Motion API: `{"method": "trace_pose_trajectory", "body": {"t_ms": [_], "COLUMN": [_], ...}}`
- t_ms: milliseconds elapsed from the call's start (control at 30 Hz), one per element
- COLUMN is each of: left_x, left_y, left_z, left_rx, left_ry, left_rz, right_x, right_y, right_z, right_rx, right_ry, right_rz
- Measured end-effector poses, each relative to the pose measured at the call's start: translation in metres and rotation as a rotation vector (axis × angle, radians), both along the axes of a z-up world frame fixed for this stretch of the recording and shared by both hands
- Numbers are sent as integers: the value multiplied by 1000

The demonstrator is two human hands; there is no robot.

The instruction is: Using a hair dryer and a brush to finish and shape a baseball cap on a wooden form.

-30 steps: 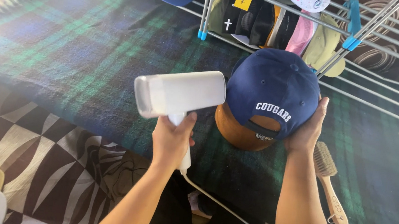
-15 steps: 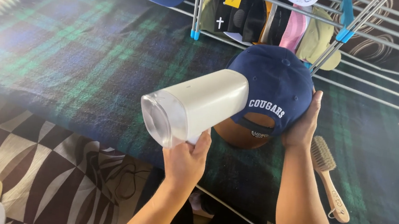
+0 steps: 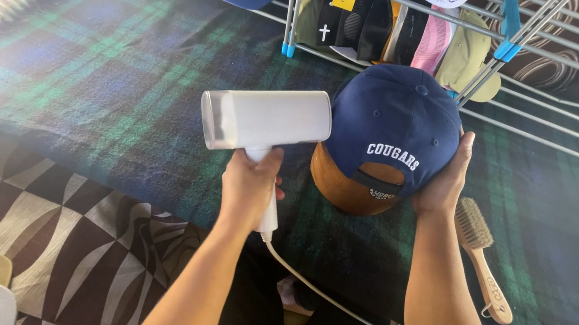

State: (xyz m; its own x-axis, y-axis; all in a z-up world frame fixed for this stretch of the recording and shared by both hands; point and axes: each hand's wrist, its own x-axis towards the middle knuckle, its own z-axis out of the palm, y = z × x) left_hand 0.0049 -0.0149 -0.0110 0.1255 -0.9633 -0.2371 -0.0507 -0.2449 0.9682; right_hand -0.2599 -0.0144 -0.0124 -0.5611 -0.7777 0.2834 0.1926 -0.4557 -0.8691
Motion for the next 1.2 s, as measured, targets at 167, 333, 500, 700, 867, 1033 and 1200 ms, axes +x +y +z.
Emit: {"method": "trace_pose_trajectory", "body": {"t_ms": [167, 333, 500, 700, 867, 1033, 1200], "left_x": [6, 4, -1, -26, -35, -33, -28], "left_y": [-16, 11, 53, 63, 61, 51, 36], "left_z": [-3, 17, -17, -32, -39, -19, -26], "left_rx": [1, -4, -213, -520, -657, -793, -385], "left_ry": [-53, -52, -204, -379, -333, -336, -124], "left_rz": [-26, 23, 102, 162, 192, 203, 115], "right_x": [1, -3, -11, -3, -7, -8, -17], "right_y": [-3, -1, -8, -3, -2, -2, -5], "right_z": [-3, -3, -10, -6, -7, -7, -15], "right_rx": [-37, -4, -34, -46, -39, -41, -38], "right_ry": [-9, 91, 2, 19, 33, 58, 49], "right_rz": [8, 14, 19, 30, 29, 34, 55]}}
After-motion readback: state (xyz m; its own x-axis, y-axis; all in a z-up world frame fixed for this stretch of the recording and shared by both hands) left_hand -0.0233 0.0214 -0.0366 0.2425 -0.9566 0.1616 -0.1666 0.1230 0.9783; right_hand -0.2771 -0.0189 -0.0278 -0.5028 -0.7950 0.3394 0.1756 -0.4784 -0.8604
